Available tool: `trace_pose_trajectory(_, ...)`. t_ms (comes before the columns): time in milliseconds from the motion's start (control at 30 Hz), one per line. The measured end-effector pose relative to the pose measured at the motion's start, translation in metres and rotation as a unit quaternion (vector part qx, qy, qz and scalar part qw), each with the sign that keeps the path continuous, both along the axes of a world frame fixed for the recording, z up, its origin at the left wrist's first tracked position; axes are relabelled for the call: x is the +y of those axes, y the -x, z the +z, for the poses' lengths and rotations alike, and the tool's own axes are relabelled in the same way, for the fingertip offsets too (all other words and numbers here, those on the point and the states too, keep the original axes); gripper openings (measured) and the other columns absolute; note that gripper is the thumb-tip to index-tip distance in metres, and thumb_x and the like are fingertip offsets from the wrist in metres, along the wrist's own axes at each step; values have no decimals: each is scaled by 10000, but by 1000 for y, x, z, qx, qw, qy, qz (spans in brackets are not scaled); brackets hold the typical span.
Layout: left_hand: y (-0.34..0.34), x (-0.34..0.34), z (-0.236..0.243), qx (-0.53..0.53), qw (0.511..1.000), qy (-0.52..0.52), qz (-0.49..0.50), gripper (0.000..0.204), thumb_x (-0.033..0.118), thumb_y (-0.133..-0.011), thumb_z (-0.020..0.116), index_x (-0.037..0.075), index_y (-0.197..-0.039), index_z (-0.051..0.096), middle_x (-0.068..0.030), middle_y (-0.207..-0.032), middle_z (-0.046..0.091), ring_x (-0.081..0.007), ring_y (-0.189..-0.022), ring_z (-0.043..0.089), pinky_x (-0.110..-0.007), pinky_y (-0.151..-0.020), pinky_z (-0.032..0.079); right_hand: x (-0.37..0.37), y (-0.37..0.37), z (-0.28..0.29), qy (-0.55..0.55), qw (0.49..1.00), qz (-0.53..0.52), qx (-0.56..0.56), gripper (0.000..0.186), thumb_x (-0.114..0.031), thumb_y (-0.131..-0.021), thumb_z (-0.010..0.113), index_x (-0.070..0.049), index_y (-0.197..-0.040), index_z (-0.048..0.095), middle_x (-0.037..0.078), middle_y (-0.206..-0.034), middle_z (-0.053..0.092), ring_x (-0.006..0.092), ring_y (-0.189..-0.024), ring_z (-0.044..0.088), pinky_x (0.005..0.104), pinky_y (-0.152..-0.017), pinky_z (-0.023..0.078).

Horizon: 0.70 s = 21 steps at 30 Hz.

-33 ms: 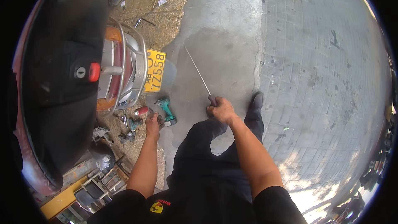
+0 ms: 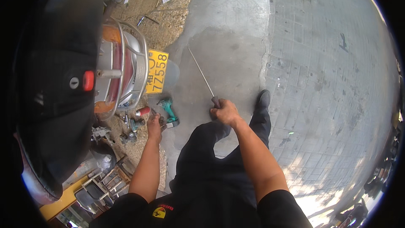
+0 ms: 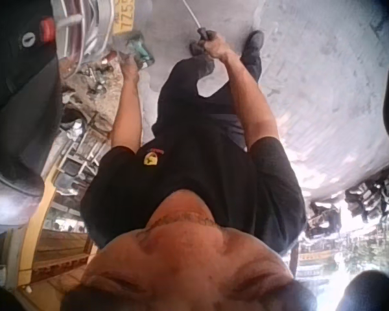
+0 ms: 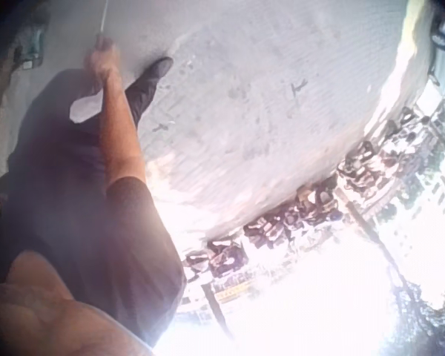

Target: The person repairs a scooter by removing and reattaching a metal bar using a wrench and an impact driver. They also adjust the license plate and inspect the engine area.

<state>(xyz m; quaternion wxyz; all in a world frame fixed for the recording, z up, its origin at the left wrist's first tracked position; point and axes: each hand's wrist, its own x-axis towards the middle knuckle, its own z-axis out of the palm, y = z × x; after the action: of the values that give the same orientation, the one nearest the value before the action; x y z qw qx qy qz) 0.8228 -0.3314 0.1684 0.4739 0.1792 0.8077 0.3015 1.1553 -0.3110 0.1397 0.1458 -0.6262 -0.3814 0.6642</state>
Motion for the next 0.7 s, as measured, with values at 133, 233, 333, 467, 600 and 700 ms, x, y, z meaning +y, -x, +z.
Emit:
trace_pose_trajectory(133,-15,16,-27,17,996,-7,83,235,329,-924,569,125,-1037,549,-23,-914,605,-157,-759,597,-347,-646,509,32,-16,-63,-6,999,46,27,221,-200,-807,689,-5,-828,589,90,-737,613,188,-670,598,332,-634,482)
trace_pose_trajectory(233,-19,26,-65,5,983,-53,173,333,370,-921,562,120,-1140,541,-69,-965,606,-197,-796,602,-360,-678,512,55,-34,-114,-6,993,115,26,202,-169,-823,683,3,-849,579,59,-707,589,137,-618,581,312,-586,479)
trace_pose_trajectory(333,-13,44,-127,16,980,-52,189,423,396,-943,493,77,-1219,525,-98,-1046,603,-241,-871,601,-395,-763,506,88,-41,-168,-11,985,171,2,233,-198,-810,687,2,-887,595,85,-746,608,178,-696,599,329,-652,480)
trace_pose_trajectory(467,16,67,-221,17,967,-101,232,471,406,-972,428,36,-1251,506,-120,-1109,600,-271,-935,604,-413,-825,508,134,-18,-240,-45,983,171,49,244,-208,-802,690,-7,-924,623,97,-789,626,211,-793,609,339,-737,481)
trace_pose_trajectory(600,63,98,-292,42,926,-200,319,416,366,-979,443,30,-1213,520,-114,-1108,613,-220,-945,601,-371,-786,501,181,54,-287,-35,976,145,160,131,-146,-856,658,-32,-906,617,18,-740,571,110,-673,520,292,-661,448)
trace_pose_trajectory(700,86,127,-318,111,897,-303,302,400,322,-983,477,-18,-1188,525,-122,-1117,624,-180,-958,603,-299,-784,492,210,120,-308,-88,962,108,234,137,-157,-878,644,-42,-950,628,9,-748,577,98,-641,519,289,-660,449)
